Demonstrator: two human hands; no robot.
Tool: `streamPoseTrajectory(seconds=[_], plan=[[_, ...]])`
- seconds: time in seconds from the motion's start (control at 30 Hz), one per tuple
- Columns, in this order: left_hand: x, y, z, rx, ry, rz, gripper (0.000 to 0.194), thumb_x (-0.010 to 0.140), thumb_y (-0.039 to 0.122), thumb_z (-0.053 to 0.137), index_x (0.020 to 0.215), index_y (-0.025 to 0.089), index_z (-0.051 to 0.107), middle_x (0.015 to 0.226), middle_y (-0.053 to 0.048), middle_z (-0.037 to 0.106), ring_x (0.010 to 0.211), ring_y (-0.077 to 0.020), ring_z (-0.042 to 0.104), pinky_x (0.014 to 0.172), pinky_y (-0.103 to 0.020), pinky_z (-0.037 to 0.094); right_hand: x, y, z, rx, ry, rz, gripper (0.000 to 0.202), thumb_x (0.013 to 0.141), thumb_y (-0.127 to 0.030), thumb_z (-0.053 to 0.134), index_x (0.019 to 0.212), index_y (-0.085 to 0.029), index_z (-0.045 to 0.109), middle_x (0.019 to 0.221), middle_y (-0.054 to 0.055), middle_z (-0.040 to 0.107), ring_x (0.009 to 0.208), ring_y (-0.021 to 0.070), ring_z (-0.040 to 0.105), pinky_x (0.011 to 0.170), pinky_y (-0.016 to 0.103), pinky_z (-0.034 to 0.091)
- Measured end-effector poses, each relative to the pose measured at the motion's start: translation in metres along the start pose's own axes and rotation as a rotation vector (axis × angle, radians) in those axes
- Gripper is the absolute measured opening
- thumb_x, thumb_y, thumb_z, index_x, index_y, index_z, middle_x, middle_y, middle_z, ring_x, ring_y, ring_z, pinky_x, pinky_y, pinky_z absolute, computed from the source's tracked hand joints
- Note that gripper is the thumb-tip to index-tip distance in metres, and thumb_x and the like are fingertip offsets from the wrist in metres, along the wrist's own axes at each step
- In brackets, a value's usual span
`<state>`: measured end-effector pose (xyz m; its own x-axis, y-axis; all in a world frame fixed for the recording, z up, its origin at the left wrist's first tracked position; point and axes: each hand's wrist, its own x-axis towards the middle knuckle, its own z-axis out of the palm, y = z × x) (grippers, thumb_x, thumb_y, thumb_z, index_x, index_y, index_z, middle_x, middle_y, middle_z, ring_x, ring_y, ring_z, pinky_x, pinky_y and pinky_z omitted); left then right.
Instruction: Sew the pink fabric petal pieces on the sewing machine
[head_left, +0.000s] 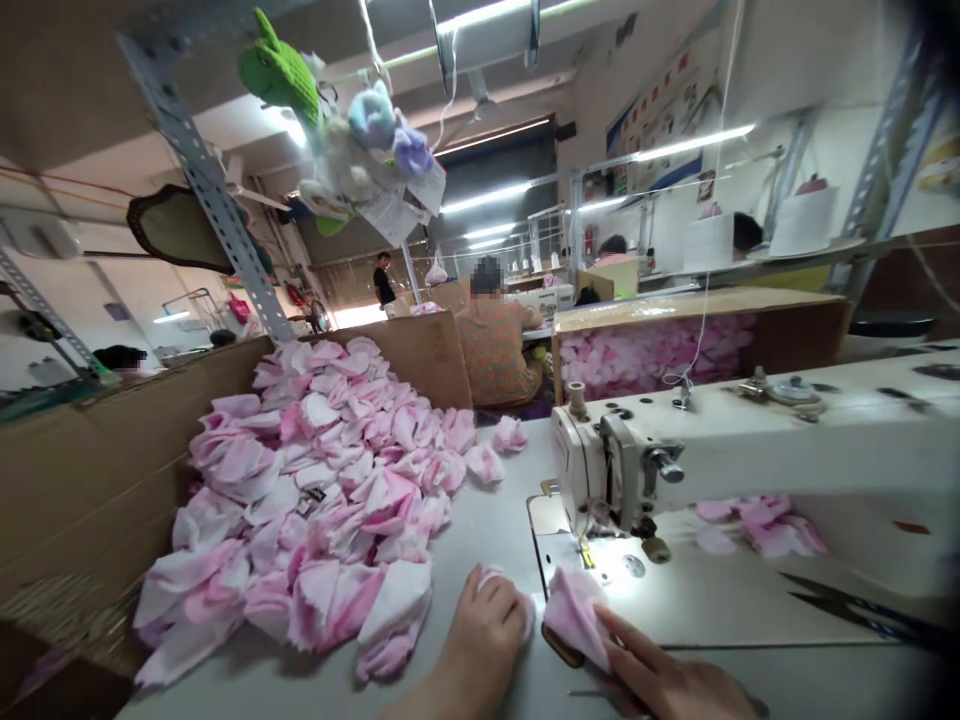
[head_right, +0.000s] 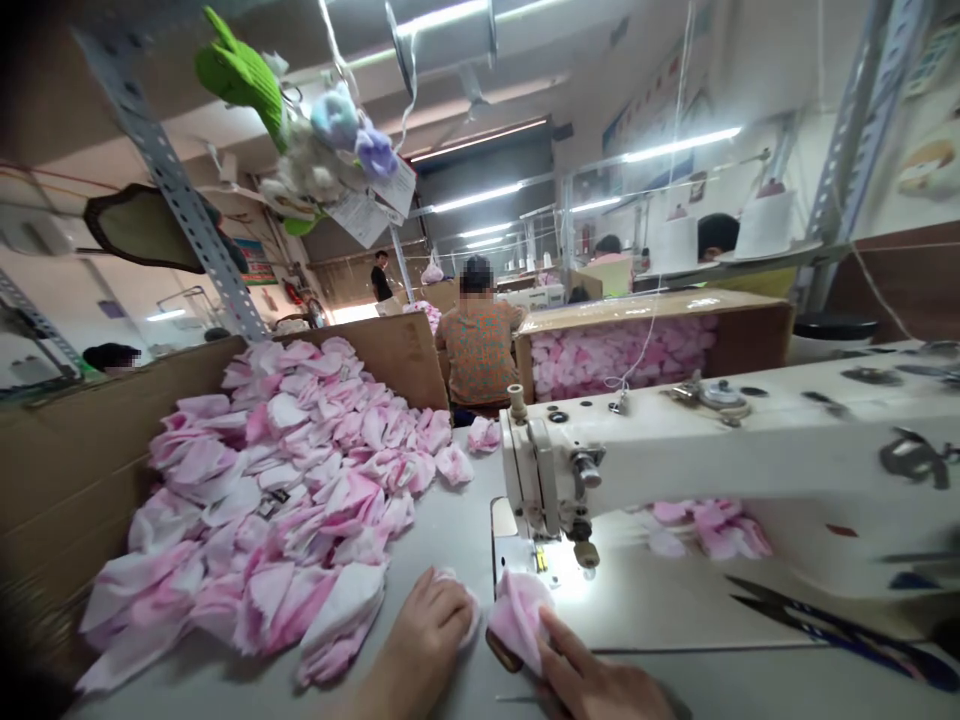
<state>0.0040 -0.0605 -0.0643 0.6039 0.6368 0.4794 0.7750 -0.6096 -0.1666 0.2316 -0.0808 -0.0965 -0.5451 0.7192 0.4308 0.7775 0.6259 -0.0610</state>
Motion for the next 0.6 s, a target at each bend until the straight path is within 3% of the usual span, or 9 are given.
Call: streamPoseTrajectory(seconds=[0.07, 0.17, 0.3, 0.43, 0.6], plan=[[-0.010, 0.006, -0.012, -0.069, -0.028, -0.035, 0.017, 0.084, 0.010, 0.044, 0.091, 0.020, 0.056, 0.085, -0.002, 0.060, 0.085, -0.0156, 0.055, 0.091, -0.040, 0.041, 0.000, -0.004, -0.006, -0.010, -0.001, 0.033, 0.041, 0.074, -0.017, 0.043, 0.110, -0.032, 0.056, 0.121, -0.001, 0.053, 0.052, 0.0150, 0.063, 0.044, 0.026, 0.052], [-0.021, 0.012, -0.025, -0.086, 0.001, 0.036, 0.023, 0.088, 0.013, 0.039, 0.103, 0.017, 0.055, 0.094, -0.005, 0.061, 0.093, -0.0177, 0.054, 0.089, -0.038, 0.043, 0.000, -0.010, -0.013, -0.033, -0.038, 0.051, 0.035, 0.075, -0.016, 0.042, 0.104, -0.026, 0.060, 0.120, 0.003, 0.054, 0.055, 0.0165, 0.063, 0.046, 0.029, 0.052], [-0.028, 0.017, -0.028, -0.094, 0.066, 0.131, 0.024, 0.089, 0.010, 0.035, 0.093, 0.011, 0.058, 0.084, -0.006, 0.062, 0.086, -0.0167, 0.056, 0.084, -0.033, 0.047, -0.001, -0.011, -0.018, -0.045, -0.094, 0.053, 0.032, 0.076, -0.016, 0.043, 0.102, -0.024, 0.060, 0.122, 0.004, 0.052, 0.057, 0.0166, 0.064, 0.046, 0.029, 0.052], [-0.028, 0.018, -0.028, -0.113, 0.090, 0.121, 0.023, 0.088, 0.009, 0.037, 0.087, 0.008, 0.059, 0.071, -0.006, 0.058, 0.076, -0.0157, 0.054, 0.076, -0.030, 0.050, -0.002, -0.010, -0.020, -0.060, -0.134, 0.054, 0.035, 0.073, -0.014, 0.045, 0.104, -0.022, 0.058, 0.124, 0.003, 0.050, 0.057, 0.0170, 0.063, 0.046, 0.032, 0.052], [-0.023, 0.016, -0.030, -0.142, 0.070, 0.057, 0.020, 0.088, 0.012, 0.039, 0.088, 0.011, 0.060, 0.081, -0.007, 0.060, 0.086, -0.0178, 0.053, 0.077, -0.032, 0.050, -0.001, -0.010, -0.022, -0.057, -0.162, 0.069, 0.035, 0.074, -0.015, 0.046, 0.106, -0.023, 0.057, 0.126, 0.003, 0.048, 0.058, 0.0168, 0.064, 0.047, 0.031, 0.052]])
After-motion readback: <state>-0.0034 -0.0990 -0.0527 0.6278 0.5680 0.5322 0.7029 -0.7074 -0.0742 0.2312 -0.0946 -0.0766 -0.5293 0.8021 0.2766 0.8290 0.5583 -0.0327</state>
